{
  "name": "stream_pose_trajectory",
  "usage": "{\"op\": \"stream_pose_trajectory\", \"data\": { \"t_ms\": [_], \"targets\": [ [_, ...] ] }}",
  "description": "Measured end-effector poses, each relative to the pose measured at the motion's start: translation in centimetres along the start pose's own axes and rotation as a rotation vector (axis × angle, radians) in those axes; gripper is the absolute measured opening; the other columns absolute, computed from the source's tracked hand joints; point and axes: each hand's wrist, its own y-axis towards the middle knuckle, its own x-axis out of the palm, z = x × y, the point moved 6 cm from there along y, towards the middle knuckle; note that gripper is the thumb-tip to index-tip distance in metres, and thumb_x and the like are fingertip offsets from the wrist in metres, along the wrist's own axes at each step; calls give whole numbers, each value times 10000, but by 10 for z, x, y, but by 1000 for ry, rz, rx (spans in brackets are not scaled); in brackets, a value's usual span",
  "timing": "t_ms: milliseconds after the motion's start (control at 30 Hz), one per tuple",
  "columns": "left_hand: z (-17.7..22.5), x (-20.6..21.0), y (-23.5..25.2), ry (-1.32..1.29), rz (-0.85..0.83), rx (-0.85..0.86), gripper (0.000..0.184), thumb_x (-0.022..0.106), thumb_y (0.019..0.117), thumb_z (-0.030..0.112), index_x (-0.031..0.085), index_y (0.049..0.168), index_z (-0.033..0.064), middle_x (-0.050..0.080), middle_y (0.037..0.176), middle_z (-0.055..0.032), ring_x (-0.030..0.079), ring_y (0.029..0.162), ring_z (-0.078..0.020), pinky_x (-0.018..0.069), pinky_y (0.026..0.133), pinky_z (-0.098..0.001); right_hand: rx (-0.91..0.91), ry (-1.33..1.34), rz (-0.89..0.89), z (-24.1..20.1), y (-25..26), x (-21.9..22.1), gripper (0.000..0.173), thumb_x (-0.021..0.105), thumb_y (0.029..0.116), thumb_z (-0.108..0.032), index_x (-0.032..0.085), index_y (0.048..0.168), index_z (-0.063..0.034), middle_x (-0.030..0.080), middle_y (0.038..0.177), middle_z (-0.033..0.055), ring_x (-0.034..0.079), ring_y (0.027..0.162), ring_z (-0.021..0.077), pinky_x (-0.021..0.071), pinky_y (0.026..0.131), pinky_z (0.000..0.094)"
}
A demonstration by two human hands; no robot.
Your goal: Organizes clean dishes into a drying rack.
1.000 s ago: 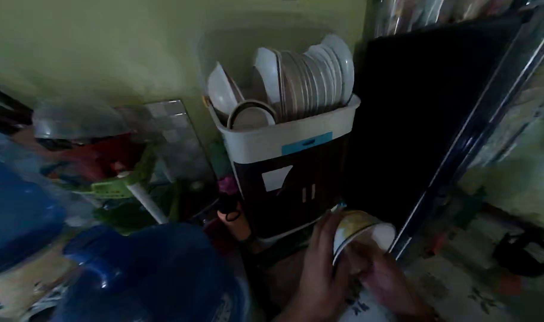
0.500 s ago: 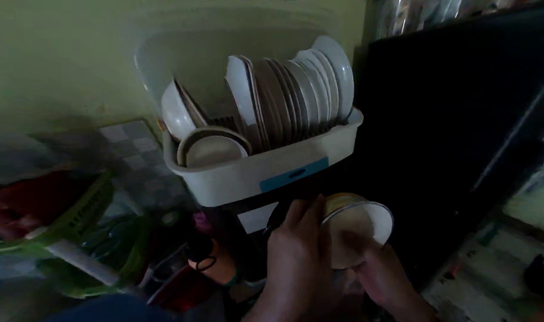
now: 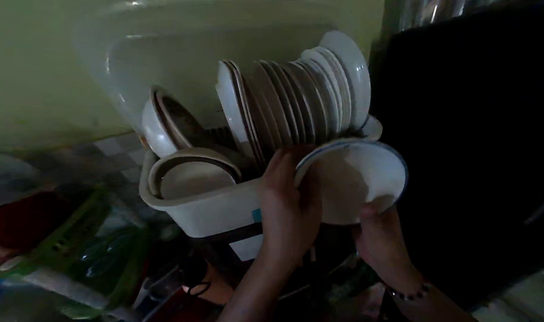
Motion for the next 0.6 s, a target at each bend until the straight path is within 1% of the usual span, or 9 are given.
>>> {"op": "stream_pose_trajectory", "data": {
  "t_ms": [67,133,200,300,400,467,533,567,600],
  "targets": [
    [4,4,19,9,49,-2,197,624,992,81,662,1171,9,688,1013,-66,660,875,-31,557,778,-184,-24,-45,-27,-8,25,1,939,869,747,-492,345,1467,-192,636,1193,-113,668,1044,16,612,857,239],
    [5,8,37,-48,94,-24,197,626,999,87,647,1170,-8,692,967,-36,659,846,22,557,767,-144,-96,-115,-72,-16,50,0,1000,891,730,-431,312,1522,-237,623,1250,-99,668,1062,34,621,836,247],
    [2,14,54,-128,125,-51,230,626,999,85,622,1197,-32,694,1005,-25,664,900,33,564,819,-151,-174,-221,-124,-26,72,0,1089,893,721,-430,233,1561,-220,571,1313,-73,645,1084,25,611,833,230],
    [-2,26,73,-159,193,-14,222,606,1012,83,608,1189,-51,690,1015,-44,674,925,2,578,841,-189,-222,-319,-177,-37,100,-3,1072,866,767,-410,192,1572,-195,549,1345,-50,631,1118,14,600,855,218],
    [1,36,85,-59,274,112,215,594,1015,70,611,1184,-63,686,1023,-67,660,923,3,555,839,-172,-171,-262,-249,-36,124,-9,1022,844,823,-393,181,1586,-244,535,1392,-12,652,1148,105,632,863,297],
    [2,38,95,11,306,147,229,592,1011,72,613,1197,-58,695,1033,-72,657,926,12,543,840,-161,-89,-255,-261,-27,136,-21,939,821,854,-400,230,1567,-248,573,1321,23,681,1072,143,645,782,319],
    [-1,38,103,57,313,158,229,589,1014,86,617,1199,-47,697,1026,-70,658,915,12,541,828,-163,-12,-302,-237,-14,148,-38,807,786,891,-400,285,1494,-210,609,1125,60,677,890,147,586,615,295],
    [-3,37,106,79,308,172,236,583,1016,81,619,1209,-50,699,1047,-82,660,933,-1,541,843,-171,0,-306,-243,-12,153,-42,749,760,919,-369,300,1486,-200,616,1113,62,681,890,143,586,614,288],
    [-5,36,109,104,306,181,237,580,1018,79,619,1210,-55,699,1058,-92,660,946,-10,539,857,-178,16,-287,-252,-14,156,-42,719,741,937,-330,307,1499,-215,619,1174,53,689,960,145,608,677,298]
  ]
}}
